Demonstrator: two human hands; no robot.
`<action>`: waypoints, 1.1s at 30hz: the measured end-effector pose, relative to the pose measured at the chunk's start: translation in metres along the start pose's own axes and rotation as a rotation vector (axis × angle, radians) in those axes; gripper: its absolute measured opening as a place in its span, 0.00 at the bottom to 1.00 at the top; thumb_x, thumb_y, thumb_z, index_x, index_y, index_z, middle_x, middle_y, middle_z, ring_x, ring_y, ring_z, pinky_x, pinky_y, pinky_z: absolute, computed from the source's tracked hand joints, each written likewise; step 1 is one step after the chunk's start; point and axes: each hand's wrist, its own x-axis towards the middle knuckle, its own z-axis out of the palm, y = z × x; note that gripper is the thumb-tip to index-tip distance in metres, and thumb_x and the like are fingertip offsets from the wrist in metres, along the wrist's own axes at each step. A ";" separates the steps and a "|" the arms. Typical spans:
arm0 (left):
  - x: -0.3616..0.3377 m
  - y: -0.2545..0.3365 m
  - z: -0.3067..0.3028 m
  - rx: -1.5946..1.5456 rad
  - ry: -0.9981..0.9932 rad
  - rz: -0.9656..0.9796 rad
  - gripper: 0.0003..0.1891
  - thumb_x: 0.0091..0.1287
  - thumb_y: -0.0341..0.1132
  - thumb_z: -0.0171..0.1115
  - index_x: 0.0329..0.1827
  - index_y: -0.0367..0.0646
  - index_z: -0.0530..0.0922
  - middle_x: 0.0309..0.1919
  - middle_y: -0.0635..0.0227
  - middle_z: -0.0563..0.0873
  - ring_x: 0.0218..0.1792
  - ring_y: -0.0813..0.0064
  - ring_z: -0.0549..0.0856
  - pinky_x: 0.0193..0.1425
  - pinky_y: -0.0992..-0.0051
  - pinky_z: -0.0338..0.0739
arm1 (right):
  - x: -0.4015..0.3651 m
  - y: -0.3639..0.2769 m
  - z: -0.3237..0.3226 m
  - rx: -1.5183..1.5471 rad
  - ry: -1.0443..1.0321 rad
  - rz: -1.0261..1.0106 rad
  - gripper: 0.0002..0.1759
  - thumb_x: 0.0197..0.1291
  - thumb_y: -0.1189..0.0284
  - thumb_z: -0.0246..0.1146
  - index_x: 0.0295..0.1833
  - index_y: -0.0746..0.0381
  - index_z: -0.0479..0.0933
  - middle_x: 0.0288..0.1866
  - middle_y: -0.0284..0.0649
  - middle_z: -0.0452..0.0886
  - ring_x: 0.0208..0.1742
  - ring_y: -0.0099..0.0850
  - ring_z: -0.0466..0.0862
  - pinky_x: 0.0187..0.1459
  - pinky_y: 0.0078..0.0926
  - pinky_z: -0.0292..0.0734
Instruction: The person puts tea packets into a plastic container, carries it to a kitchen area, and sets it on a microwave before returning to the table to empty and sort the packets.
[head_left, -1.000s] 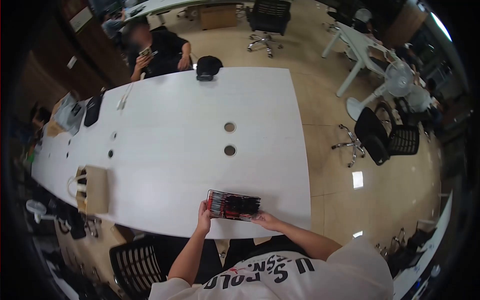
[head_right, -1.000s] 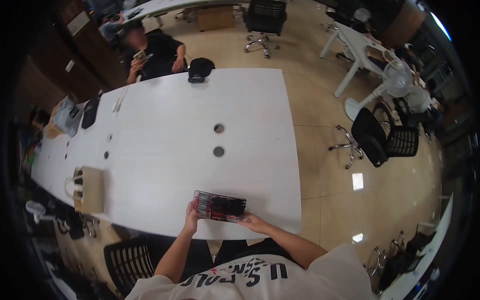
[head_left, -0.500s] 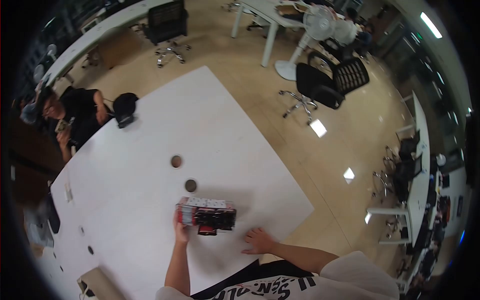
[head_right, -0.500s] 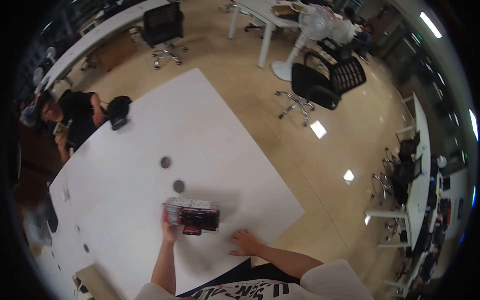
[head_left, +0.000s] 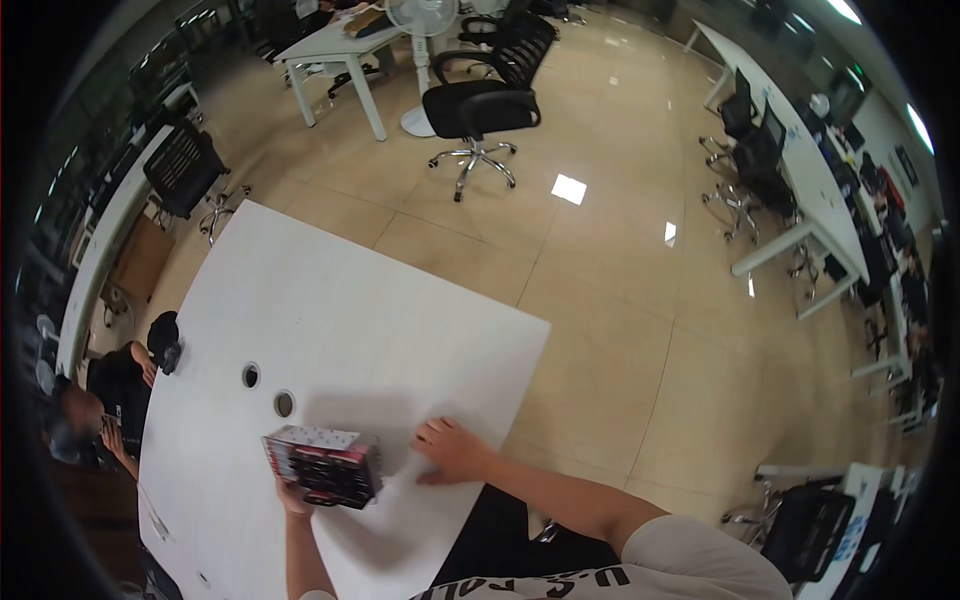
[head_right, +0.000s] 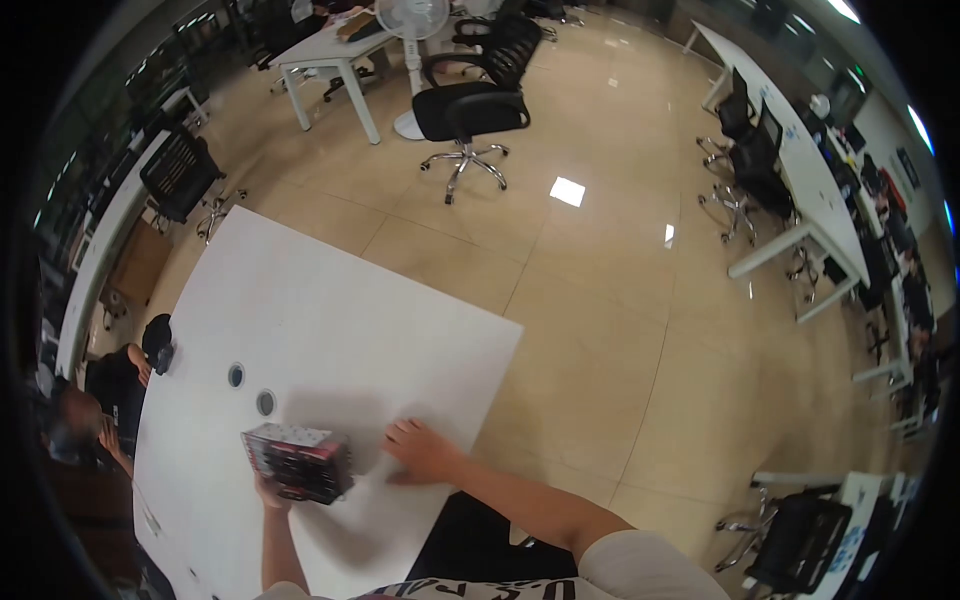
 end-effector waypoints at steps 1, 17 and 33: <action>0.006 -0.002 -0.018 0.082 -0.066 0.074 0.31 0.82 0.55 0.45 0.75 0.42 0.74 0.66 0.58 0.84 0.66 0.57 0.84 0.71 0.53 0.80 | -0.001 0.000 0.002 0.019 0.051 0.029 0.39 0.58 0.43 0.72 0.61 0.64 0.76 0.64 0.48 0.76 0.69 0.45 0.73 0.71 0.45 0.69; -0.057 0.003 0.051 0.126 -0.316 -0.073 0.24 0.68 0.42 0.46 0.62 0.44 0.77 0.54 0.60 0.88 0.48 0.60 0.90 0.47 0.58 0.90 | -0.046 -0.061 0.056 -0.360 0.185 0.525 0.55 0.68 0.32 0.56 0.86 0.62 0.58 0.91 0.47 0.51 0.91 0.46 0.48 0.88 0.48 0.42; -0.264 0.017 -0.058 -0.111 0.008 0.025 0.23 0.71 0.46 0.44 0.62 0.46 0.77 0.56 0.60 0.88 0.52 0.67 0.88 0.45 0.69 0.89 | -0.047 -0.084 0.084 -0.423 0.180 0.760 0.51 0.74 0.34 0.49 0.87 0.61 0.55 0.91 0.52 0.49 0.90 0.54 0.46 0.87 0.52 0.41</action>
